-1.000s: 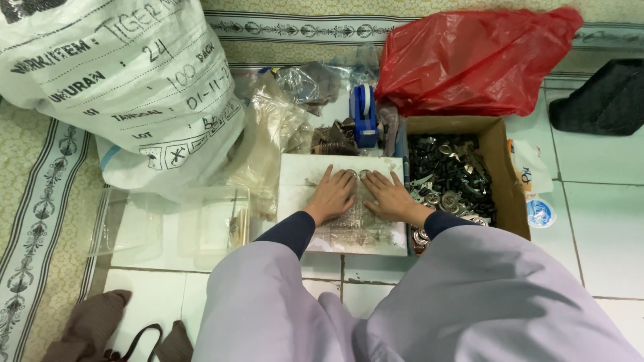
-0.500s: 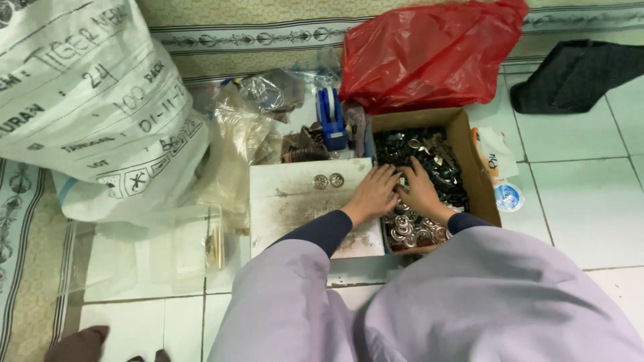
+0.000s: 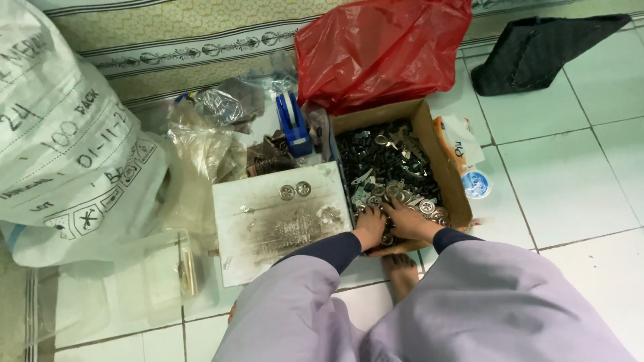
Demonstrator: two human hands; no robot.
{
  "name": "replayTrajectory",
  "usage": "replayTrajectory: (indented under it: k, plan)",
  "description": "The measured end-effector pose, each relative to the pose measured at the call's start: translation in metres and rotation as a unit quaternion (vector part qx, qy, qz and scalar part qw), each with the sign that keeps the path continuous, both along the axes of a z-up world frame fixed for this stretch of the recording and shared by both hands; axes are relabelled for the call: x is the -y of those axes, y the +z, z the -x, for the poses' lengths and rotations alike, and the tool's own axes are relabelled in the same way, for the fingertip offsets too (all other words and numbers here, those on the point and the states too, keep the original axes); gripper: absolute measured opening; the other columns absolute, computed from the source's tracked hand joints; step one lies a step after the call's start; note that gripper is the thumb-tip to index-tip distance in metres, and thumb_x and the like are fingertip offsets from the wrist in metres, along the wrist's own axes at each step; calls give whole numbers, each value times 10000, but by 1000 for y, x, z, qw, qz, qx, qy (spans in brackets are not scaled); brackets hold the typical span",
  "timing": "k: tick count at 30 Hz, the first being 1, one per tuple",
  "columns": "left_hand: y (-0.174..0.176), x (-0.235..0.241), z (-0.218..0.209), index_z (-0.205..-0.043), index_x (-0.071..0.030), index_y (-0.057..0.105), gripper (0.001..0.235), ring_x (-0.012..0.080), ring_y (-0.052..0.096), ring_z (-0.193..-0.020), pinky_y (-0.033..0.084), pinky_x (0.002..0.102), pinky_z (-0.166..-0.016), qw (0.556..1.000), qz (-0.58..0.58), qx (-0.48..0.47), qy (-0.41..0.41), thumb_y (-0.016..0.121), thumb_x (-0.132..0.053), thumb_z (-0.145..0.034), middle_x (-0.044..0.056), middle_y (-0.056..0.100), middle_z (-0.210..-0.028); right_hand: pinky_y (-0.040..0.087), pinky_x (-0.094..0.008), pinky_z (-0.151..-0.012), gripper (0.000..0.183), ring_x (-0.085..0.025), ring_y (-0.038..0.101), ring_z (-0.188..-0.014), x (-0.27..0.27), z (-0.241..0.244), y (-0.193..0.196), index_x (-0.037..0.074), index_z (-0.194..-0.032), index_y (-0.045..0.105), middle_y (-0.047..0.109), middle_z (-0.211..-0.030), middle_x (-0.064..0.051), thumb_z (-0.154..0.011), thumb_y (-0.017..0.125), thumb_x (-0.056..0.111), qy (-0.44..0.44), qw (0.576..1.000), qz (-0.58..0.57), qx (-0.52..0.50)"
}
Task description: Arranging small metal rings from a cardboard box onto a template board with circular markings.
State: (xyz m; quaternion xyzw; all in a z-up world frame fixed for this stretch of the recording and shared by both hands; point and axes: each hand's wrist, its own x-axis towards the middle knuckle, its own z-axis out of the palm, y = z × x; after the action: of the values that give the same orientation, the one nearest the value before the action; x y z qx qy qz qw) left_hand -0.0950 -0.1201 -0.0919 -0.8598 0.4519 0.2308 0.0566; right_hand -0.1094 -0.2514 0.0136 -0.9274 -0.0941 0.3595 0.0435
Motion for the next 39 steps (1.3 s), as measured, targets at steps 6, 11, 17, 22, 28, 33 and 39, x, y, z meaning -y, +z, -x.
replayTrajectory:
  k: [6, 11, 17, 22, 28, 33, 39]
  plan:
    - [1, 2, 2, -1273, -19, 569, 386, 349, 658, -1072, 568, 428, -856, 996, -32, 69, -37, 536, -298, -1009, 238, 559, -1293, 585, -530, -877, 559, -428, 650, -1143, 16, -16, -84, 37, -1413, 486, 587, -1245, -243, -883, 650, 104, 65, 996, 27, 61]
    - [-3, 4, -13, -1167, 4, 608, 433, 350, 666, -970, 543, 442, -812, 1000, 1, -21, -3, 535, -362, -947, 211, 599, -1151, 602, -542, -808, 544, -386, 715, -1041, 8, -26, -62, 32, -1434, 480, 701, -1138, -206, -910, 612, 90, 76, 997, 23, 15]
    - [-68, 5, -25, -919, 58, 660, 259, 357, 717, -695, 583, 427, -562, 962, 205, -102, 147, 547, -174, -928, 212, 680, -784, 611, -503, -734, 458, -377, 752, -916, 18, -41, -69, 21, -1327, 601, 756, -989, -207, -884, 654, 124, 24, 1000, -2, -15]
    - [-14, -7, -30, -950, 97, 708, 286, 448, 722, -797, 604, 513, -639, 911, 275, -168, 257, 544, -130, -891, 300, 708, -863, 602, -511, -766, 352, -407, 744, -960, 49, -61, -98, 29, -1138, 758, 761, -968, -207, -842, 671, 199, -104, 991, -73, -34]
    - [13, -4, -32, -1078, 21, 754, 351, 517, 638, -1146, 534, 570, -946, 867, 358, -120, 326, 557, -246, -963, 318, 627, -1256, 546, -466, -942, 473, -339, 710, -1098, 71, -74, -65, 188, -1131, 747, 774, -1027, -92, -696, 810, 363, -252, 956, -152, 1]
    - [61, -16, -36, -1181, 110, 683, 372, 453, 674, -1068, 580, 474, -865, 759, 470, -218, 394, 581, -217, -1036, 312, 699, -1115, 546, -444, -914, 369, -324, 685, -1130, 45, -72, -15, 138, -1129, 789, 773, -1115, -130, -792, 803, 288, -341, 890, -303, 13]
    - [57, -20, -65, -1080, 62, 713, 412, 357, 712, -1005, 592, 433, -796, 683, 507, -248, 464, 729, -333, -962, 228, 724, -1009, 579, -404, -746, 528, -356, 687, -1066, 27, -87, 36, -98, -1365, 596, 688, -1172, -259, -902, 681, 141, -417, 795, -438, -38]
